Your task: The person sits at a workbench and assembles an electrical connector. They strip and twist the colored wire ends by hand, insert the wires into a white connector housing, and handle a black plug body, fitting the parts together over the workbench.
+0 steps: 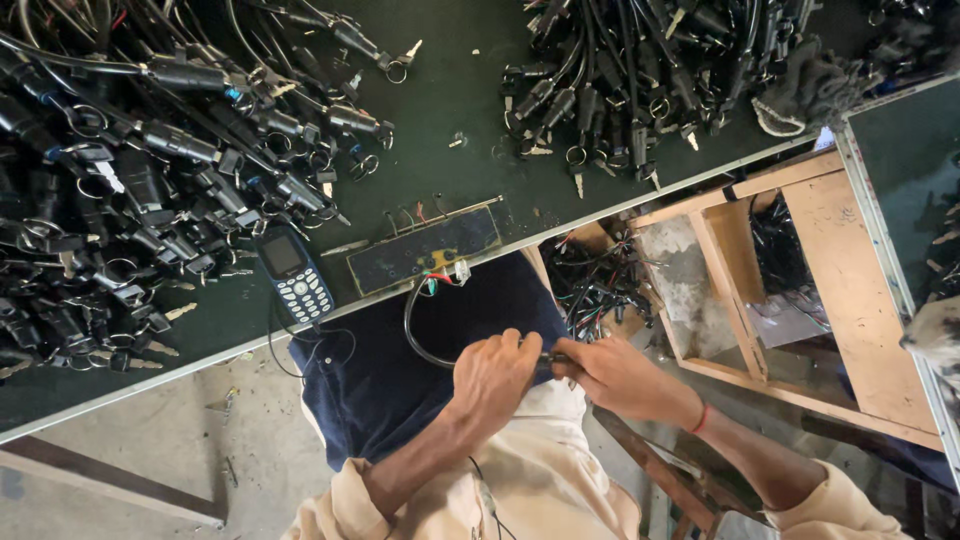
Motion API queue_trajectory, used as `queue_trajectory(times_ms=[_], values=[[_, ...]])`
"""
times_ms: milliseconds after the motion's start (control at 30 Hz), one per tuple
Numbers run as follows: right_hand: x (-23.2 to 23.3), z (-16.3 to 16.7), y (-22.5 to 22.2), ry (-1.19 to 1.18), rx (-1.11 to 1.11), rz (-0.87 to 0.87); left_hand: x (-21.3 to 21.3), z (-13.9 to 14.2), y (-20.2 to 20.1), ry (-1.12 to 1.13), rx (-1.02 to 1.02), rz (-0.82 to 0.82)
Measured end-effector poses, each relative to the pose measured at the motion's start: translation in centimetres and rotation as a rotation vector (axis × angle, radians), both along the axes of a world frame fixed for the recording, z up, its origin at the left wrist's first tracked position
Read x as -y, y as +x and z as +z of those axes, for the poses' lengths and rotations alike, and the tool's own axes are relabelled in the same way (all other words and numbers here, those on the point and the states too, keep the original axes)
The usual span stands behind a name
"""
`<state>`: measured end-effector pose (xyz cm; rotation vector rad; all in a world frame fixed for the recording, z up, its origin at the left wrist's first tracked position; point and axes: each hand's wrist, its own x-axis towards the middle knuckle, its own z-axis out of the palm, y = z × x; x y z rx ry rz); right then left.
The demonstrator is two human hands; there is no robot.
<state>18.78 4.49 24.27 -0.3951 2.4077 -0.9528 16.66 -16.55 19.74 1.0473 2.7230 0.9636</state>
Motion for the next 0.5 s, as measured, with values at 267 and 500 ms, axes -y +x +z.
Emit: queue_trajectory(times_ms=[267, 500], values=[[-0.9, 1.9, -0.5, 0.269, -0.490, 0.331, 0.3, 0.7, -1.6, 0.015, 0.282, -0.059], [-7.1, 6.0, -1.4, -0.075, -0.345, -0.551, 1.3, 2.4, -3.1, 0.182, 0.314, 0.145]])
